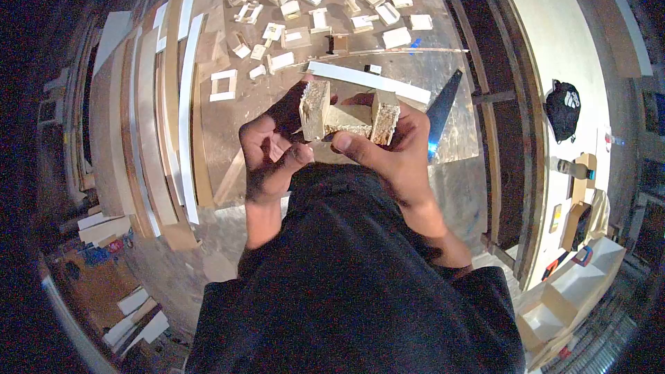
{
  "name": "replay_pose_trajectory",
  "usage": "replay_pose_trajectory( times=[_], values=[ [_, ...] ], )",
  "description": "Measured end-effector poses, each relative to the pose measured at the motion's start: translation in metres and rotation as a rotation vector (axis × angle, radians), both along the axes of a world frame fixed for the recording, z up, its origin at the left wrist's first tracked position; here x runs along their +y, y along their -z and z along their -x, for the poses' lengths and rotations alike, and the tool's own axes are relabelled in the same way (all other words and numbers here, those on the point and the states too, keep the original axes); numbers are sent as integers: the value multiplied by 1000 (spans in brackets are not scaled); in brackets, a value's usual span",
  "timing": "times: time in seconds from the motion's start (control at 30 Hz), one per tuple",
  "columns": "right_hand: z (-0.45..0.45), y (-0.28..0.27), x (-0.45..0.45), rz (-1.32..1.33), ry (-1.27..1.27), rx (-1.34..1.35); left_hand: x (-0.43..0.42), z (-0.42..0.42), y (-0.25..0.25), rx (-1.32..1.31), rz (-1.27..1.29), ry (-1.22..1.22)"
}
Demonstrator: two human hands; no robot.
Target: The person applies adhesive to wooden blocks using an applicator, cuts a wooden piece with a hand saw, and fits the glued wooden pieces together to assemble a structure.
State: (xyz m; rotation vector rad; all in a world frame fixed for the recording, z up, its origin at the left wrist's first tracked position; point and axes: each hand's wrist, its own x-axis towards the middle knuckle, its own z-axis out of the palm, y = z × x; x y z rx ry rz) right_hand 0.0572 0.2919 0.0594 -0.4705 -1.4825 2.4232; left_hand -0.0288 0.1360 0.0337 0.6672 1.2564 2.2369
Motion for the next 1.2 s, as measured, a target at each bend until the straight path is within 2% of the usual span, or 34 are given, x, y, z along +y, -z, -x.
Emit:
replay_pose_trajectory(
  times=[0.1, 0.17, 0.23, 0.37, 0.53, 1.2],
  values=[
    [-2, 3, -1, 27, -18, -23, 1, -5, 3, 7, -60, -64],
    [-3, 3, -3, 28, -25, -33, -1, -7, 4, 26, 18, -119],
    [-3, 1, -7, 104, 12, -50, -2, -8, 3, 41, 27, -135],
    [-1, 3, -3, 78, -12, -48, 0, -12, -1, 44, 46, -176],
    [-1, -1, -3, -17, -23, -54, -2, -13, 3, 50, 54, -174],
    [-2, -4, -9, 3, -17, -40, 0, -13, 1, 85, 26, -229]
  ],
)
